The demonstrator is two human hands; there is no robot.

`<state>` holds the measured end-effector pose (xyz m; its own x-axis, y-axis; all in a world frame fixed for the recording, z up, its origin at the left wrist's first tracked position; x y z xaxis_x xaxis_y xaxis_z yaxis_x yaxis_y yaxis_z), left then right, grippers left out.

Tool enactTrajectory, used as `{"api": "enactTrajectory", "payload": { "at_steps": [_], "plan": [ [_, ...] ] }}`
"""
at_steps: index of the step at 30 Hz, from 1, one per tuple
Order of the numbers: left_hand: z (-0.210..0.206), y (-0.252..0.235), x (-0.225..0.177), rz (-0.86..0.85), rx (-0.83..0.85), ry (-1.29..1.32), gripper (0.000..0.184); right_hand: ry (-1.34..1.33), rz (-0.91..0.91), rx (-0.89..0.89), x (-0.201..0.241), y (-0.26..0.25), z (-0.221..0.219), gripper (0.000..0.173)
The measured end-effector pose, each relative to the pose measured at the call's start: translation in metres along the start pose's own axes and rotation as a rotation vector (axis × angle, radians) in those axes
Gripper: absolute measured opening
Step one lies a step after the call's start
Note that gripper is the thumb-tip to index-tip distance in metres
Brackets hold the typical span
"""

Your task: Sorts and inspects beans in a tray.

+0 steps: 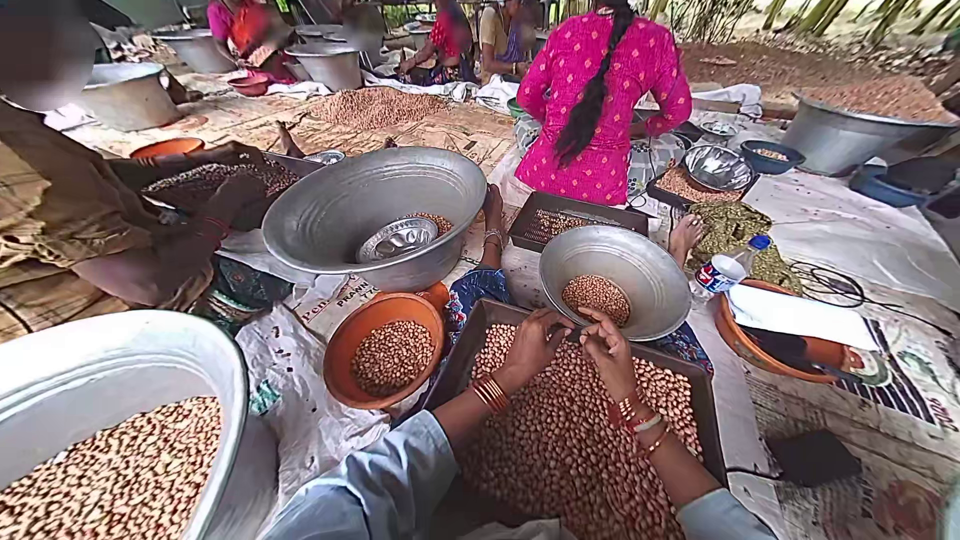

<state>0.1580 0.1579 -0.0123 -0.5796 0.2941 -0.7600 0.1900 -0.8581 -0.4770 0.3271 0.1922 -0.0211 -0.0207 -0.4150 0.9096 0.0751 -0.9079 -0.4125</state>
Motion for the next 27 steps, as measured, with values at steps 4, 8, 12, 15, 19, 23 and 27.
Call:
{"api": "enactTrajectory", "payload": {
  "at_steps": [4,8,12,15,19,23,27],
  "plan": [
    [0.001,0.002,-0.001,0.113,-0.048,0.136,0.013,-0.129,-0.113,0.026,-0.01,0.003,0.001,0.045],
    [0.006,0.009,-0.011,0.078,-0.058,0.179,0.011,-0.176,-0.153,0.1,-0.004,0.01,0.002,0.049],
    [0.012,0.011,-0.02,-0.016,-0.028,0.126,0.009,-0.144,-0.12,0.156,0.002,0.014,0.005,0.056],
    [0.013,0.012,-0.025,-0.084,-0.046,0.008,0.01,-0.166,-0.059,0.16,-0.003,0.009,0.003,0.055],
    [0.018,0.014,-0.028,-0.14,-0.041,-0.092,0.011,-0.135,-0.037,0.149,0.001,0.009,0.005,0.056],
    [0.016,0.011,-0.03,-0.171,-0.057,-0.145,0.01,-0.066,-0.027,0.13,0.007,0.01,0.009,0.059],
    [0.015,0.012,-0.03,-0.186,-0.053,-0.175,0.012,-0.016,0.031,0.138,0.007,0.006,0.009,0.058]
  ]
}}
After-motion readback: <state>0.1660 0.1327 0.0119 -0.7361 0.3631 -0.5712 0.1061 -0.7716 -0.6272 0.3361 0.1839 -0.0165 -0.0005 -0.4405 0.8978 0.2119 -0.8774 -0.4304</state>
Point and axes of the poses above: each hand's wrist, its own y-axis away from the middle knuckle, its own z-axis out of the back of the hand, x = y × z, the point moved 2 cm from there along -y, towards the middle knuckle, and after that the axes turned 14 degrees about -x, right-handed, at the moved point
